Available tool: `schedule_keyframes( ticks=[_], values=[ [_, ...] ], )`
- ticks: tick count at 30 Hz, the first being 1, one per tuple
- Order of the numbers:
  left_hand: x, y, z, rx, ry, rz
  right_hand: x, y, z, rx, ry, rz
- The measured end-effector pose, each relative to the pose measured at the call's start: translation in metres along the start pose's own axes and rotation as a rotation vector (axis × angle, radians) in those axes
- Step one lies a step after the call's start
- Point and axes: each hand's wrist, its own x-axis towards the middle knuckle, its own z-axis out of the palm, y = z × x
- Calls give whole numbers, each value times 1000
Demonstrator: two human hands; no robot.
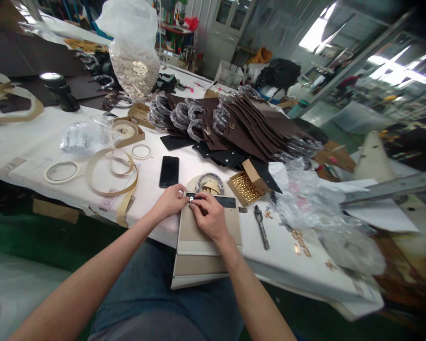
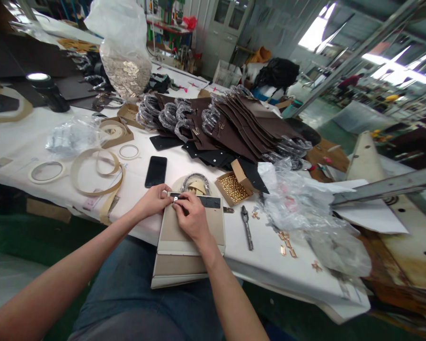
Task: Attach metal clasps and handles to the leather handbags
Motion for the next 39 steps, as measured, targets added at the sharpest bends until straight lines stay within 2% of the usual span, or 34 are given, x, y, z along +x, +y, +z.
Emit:
schedule_keyframes(
  ticks=[7, 11, 16, 19, 22, 25, 27, 29, 30, 31, 33, 36, 39],
  values=[
    [6, 0, -13, -289, -195, -157, 6, -3, -4, 39, -35, 31],
    [9, 1, -11, -252, -170, -147, 11, 0, -9, 101, -19, 76],
    [13, -1, -6, -197, -194, -184, 14, -4, -15, 139, 24, 103],
    [19, -4, -4, -155, -168, -248, 13, -9, -23, 159, 104, 80],
    [24, -5, -2, -128, -177, -306, -1, -5, -52, 80, 295, 100],
    [24, -3, -2, -134, -170, -320, -29, 21, -106, -197, 502, 284],
    [22, 0, -1, -130, -152, -313, -50, 53, -144, -457, 478, 517],
    [21, 3, -1, -124, -135, -312, -66, 88, -170, -658, 294, 754],
    [21, 4, -1, -125, -130, -309, -71, 104, -178, -673, 163, 815],
    [20, 4, -1, -129, -129, -298, -75, 116, -182, -673, 89, 835],
    [20, 3, -1, -136, -127, -268, -78, 129, -183, -687, 16, 847],
    [19, 0, -2, -148, -113, -235, -81, 125, -182, -754, 66, 816],
    [19, -2, -3, -141, -114, -232, -87, 112, -187, -632, 255, 813]
  ],
)
